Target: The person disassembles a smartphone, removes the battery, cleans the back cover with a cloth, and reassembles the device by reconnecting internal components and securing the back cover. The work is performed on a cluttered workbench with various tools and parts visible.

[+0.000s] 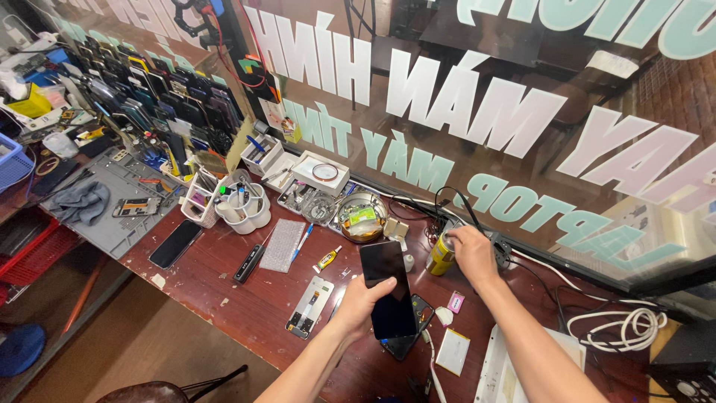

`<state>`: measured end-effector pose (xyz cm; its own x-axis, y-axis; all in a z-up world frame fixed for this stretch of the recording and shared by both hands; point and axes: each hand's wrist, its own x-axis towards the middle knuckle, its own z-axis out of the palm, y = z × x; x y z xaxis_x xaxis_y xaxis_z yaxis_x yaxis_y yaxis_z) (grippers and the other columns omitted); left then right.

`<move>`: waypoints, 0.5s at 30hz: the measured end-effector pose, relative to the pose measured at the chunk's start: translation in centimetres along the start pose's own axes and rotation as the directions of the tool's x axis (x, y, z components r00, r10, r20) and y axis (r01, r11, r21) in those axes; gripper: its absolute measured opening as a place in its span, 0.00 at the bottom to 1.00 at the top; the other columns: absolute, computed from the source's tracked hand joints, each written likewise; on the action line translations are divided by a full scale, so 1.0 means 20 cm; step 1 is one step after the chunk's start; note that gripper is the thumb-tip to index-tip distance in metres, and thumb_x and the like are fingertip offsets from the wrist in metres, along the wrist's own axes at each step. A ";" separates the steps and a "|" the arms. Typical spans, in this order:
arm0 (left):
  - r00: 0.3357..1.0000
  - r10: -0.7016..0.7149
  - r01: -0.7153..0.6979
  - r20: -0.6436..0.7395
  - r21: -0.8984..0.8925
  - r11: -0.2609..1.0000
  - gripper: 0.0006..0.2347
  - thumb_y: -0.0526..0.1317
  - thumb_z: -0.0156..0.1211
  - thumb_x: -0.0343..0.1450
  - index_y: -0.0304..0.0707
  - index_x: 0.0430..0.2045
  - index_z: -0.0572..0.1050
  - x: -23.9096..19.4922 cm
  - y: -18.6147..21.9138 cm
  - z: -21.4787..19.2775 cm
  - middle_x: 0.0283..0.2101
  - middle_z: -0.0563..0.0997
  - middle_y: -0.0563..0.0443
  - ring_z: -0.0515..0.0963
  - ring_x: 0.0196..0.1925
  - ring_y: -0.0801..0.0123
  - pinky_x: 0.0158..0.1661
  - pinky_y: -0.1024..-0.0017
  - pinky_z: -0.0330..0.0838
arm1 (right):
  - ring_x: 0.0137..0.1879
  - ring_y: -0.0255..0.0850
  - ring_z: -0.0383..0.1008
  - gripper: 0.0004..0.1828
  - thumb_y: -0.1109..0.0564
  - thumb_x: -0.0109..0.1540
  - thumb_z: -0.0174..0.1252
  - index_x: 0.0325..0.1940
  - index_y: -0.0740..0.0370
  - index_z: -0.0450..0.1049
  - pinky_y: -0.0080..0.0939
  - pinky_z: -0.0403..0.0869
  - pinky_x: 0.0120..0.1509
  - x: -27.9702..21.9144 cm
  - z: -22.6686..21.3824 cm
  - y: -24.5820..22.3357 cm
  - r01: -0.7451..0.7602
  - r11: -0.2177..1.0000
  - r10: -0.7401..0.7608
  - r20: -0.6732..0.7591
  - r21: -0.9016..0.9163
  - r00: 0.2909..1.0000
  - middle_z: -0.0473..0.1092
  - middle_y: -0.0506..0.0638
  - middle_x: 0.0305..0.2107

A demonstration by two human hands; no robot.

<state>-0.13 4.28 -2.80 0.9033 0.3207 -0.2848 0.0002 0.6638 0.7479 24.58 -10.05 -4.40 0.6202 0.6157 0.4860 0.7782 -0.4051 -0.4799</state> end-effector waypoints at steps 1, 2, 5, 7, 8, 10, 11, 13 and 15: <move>1.000 0.008 -0.008 0.009 0.004 1.000 0.11 0.36 0.67 0.69 0.29 0.41 0.78 -0.01 0.01 0.00 0.38 0.83 0.50 0.82 0.39 0.70 0.43 0.70 0.78 | 0.43 0.48 0.78 0.06 0.63 0.59 0.62 0.40 0.62 0.80 0.44 0.76 0.49 -0.02 -0.03 -0.08 -0.030 0.994 0.032 -0.021 0.104 0.999 0.77 0.53 0.36; 1.000 0.008 -0.008 0.007 -0.007 1.000 0.11 0.35 0.67 0.68 0.30 0.42 0.78 -0.01 0.01 0.00 0.39 0.83 0.50 0.82 0.39 0.70 0.43 0.70 0.78 | 0.42 0.45 0.79 0.06 0.63 0.59 0.63 0.40 0.63 0.80 0.42 0.76 0.48 -0.04 -0.05 -0.17 -0.057 0.977 0.066 -0.039 0.208 0.997 0.77 0.52 0.36; 1.000 -0.018 0.018 0.016 -0.027 0.999 0.11 0.35 0.66 0.68 0.33 0.43 0.78 -0.01 0.02 0.01 0.39 0.83 0.51 0.82 0.39 0.69 0.42 0.69 0.78 | 0.39 0.41 0.79 0.06 0.64 0.61 0.62 0.42 0.65 0.80 0.36 0.76 0.45 -0.09 -0.13 -0.40 -0.296 0.642 0.243 0.179 0.708 0.953 0.76 0.53 0.35; 0.998 -0.057 0.058 0.035 -0.021 0.998 0.11 0.34 0.66 0.68 0.33 0.43 0.77 -0.01 0.03 0.04 0.39 0.83 0.51 0.82 0.39 0.68 0.42 0.68 0.78 | 0.39 0.41 0.78 0.06 0.65 0.58 0.63 0.40 0.67 0.81 0.36 0.75 0.43 -0.08 -0.17 -0.52 -0.157 0.767 0.101 0.124 0.622 0.987 0.78 0.52 0.34; 0.995 -0.080 0.081 0.052 -0.034 0.996 0.12 0.34 0.66 0.68 0.34 0.44 0.76 0.00 0.03 0.05 0.39 0.83 0.51 0.82 0.39 0.67 0.42 0.67 0.79 | 0.39 0.41 0.78 0.07 0.66 0.57 0.64 0.39 0.67 0.81 0.36 0.75 0.43 -0.08 -0.19 -0.55 -0.083 0.817 0.029 0.102 0.570 0.994 0.78 0.51 0.34; 0.989 -0.122 0.128 0.084 -0.058 0.990 0.13 0.34 0.66 0.67 0.37 0.44 0.75 0.00 0.02 0.05 0.38 0.83 0.50 0.83 0.39 0.65 0.42 0.65 0.80 | 0.39 0.40 0.79 0.05 0.65 0.58 0.64 0.39 0.67 0.80 0.36 0.76 0.45 -0.09 -0.22 -0.60 0.011 0.847 -0.050 0.059 0.531 0.997 0.78 0.51 0.34; 0.986 -0.131 0.139 0.101 -0.074 0.988 0.13 0.35 0.66 0.68 0.36 0.44 0.75 0.00 0.03 0.05 0.39 0.83 0.50 0.83 0.39 0.65 0.42 0.64 0.80 | 0.40 0.39 0.80 0.05 0.65 0.59 0.64 0.39 0.66 0.80 0.35 0.76 0.46 -0.09 -0.23 -0.62 0.059 0.856 -0.095 0.044 0.513 0.995 0.78 0.51 0.33; 0.980 -0.146 0.161 0.138 -0.104 0.982 0.13 0.36 0.67 0.69 0.33 0.45 0.75 0.00 0.07 0.03 0.39 0.83 0.49 0.83 0.39 0.65 0.43 0.64 0.80 | 0.38 0.38 0.80 0.04 0.64 0.59 0.65 0.37 0.65 0.79 0.35 0.77 0.44 -0.19 -0.27 -0.69 0.042 0.871 -0.121 0.132 0.489 0.984 0.77 0.50 0.32; 0.967 -0.198 0.216 0.158 -0.100 0.971 0.13 0.36 0.67 0.67 0.34 0.45 0.76 -0.02 0.12 -0.01 0.40 0.83 0.49 0.84 0.40 0.65 0.43 0.63 0.80 | 0.38 0.38 0.80 0.04 0.63 0.58 0.66 0.36 0.65 0.79 0.35 0.77 0.44 -0.27 -0.31 -0.75 0.033 0.872 -0.151 0.205 0.489 0.967 0.77 0.50 0.31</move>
<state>-0.47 5.80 -1.05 0.9415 0.0719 -0.3294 0.1521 0.7813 0.6053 10.17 -11.54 4.56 0.4617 0.7955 0.3925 0.6505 -0.0028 -0.7595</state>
